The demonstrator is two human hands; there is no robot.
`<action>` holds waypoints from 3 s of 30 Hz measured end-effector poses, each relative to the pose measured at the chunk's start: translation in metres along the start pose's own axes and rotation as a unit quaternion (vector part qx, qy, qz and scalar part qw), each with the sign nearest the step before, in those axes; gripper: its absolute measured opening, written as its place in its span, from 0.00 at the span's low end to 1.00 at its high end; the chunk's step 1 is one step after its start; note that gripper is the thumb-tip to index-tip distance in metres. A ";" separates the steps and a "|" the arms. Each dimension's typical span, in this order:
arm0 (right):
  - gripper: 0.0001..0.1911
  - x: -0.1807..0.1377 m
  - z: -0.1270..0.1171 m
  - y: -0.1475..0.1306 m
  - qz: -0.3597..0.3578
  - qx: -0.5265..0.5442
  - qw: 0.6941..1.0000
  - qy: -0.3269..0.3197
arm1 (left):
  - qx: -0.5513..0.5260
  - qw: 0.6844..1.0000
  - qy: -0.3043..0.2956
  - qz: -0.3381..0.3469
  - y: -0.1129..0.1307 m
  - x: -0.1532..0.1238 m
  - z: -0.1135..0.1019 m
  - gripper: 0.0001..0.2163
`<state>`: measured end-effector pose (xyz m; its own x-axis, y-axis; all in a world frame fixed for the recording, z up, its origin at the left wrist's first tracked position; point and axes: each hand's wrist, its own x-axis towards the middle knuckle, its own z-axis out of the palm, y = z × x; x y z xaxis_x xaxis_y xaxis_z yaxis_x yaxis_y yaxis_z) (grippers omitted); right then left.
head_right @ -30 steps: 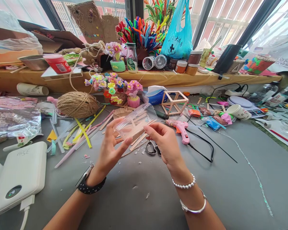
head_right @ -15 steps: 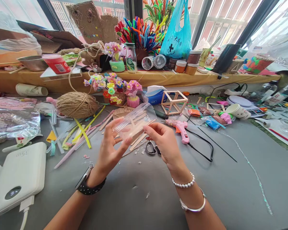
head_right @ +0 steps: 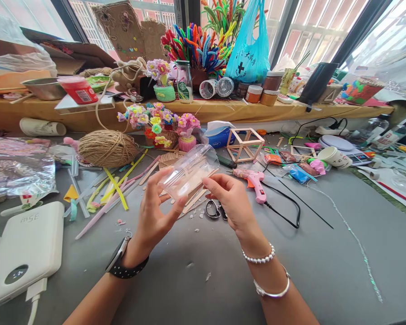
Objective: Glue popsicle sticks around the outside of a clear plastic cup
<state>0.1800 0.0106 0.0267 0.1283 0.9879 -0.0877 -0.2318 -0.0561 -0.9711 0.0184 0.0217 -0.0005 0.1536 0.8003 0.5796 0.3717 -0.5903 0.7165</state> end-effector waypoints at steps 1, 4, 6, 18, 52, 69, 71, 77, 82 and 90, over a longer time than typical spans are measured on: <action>0.11 0.000 0.000 0.000 0.002 -0.001 1.000 0.001 | 0.000 1.000 -0.001 0.000 0.000 0.000 0.000 0.27; 0.12 0.000 0.000 -0.001 0.004 -0.004 1.000 0.004 | 0.001 1.000 0.000 0.002 0.000 0.000 0.000 0.27; 0.12 0.000 0.000 -0.001 0.004 -0.005 1.000 0.005 | 0.005 1.000 0.001 0.007 0.000 0.000 0.000 0.27; 0.12 0.000 0.000 0.000 0.004 -0.010 1.000 0.000 | 0.028 0.999 0.015 0.041 0.001 0.001 0.001 0.27; 0.16 0.003 -0.013 -0.004 -0.185 -0.081 0.971 0.125 | -0.309 0.905 -0.038 -0.289 0.018 0.013 -0.013 0.24; 0.13 -0.002 -0.006 -0.009 -0.137 -0.040 0.989 0.028 | -0.298 0.902 -0.128 -0.285 0.020 0.014 -0.015 0.23; 0.11 -0.003 -0.006 -0.009 -0.141 -0.044 0.989 0.028 | -0.297 0.904 -0.122 -0.284 0.021 0.014 -0.015 0.23; 0.11 -0.003 -0.006 -0.009 -0.155 -0.063 0.985 0.030 | -0.292 0.904 -0.137 -0.280 0.021 0.015 -0.017 0.22; 0.10 -0.004 -0.006 -0.007 -0.152 -0.072 0.985 0.030 | -0.314 0.897 -0.120 -0.286 0.024 0.014 -0.018 0.22; 0.10 -0.005 -0.007 -0.009 -0.173 -0.077 0.981 0.025 | -0.333 0.889 -0.126 -0.289 0.029 0.015 -0.020 0.21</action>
<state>0.1879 0.0054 0.0347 0.2209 0.9434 0.2473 -0.0171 0.2572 -0.9662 0.0133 0.0142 0.0366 0.3451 0.9385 -0.0046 -0.1558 0.0621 0.9858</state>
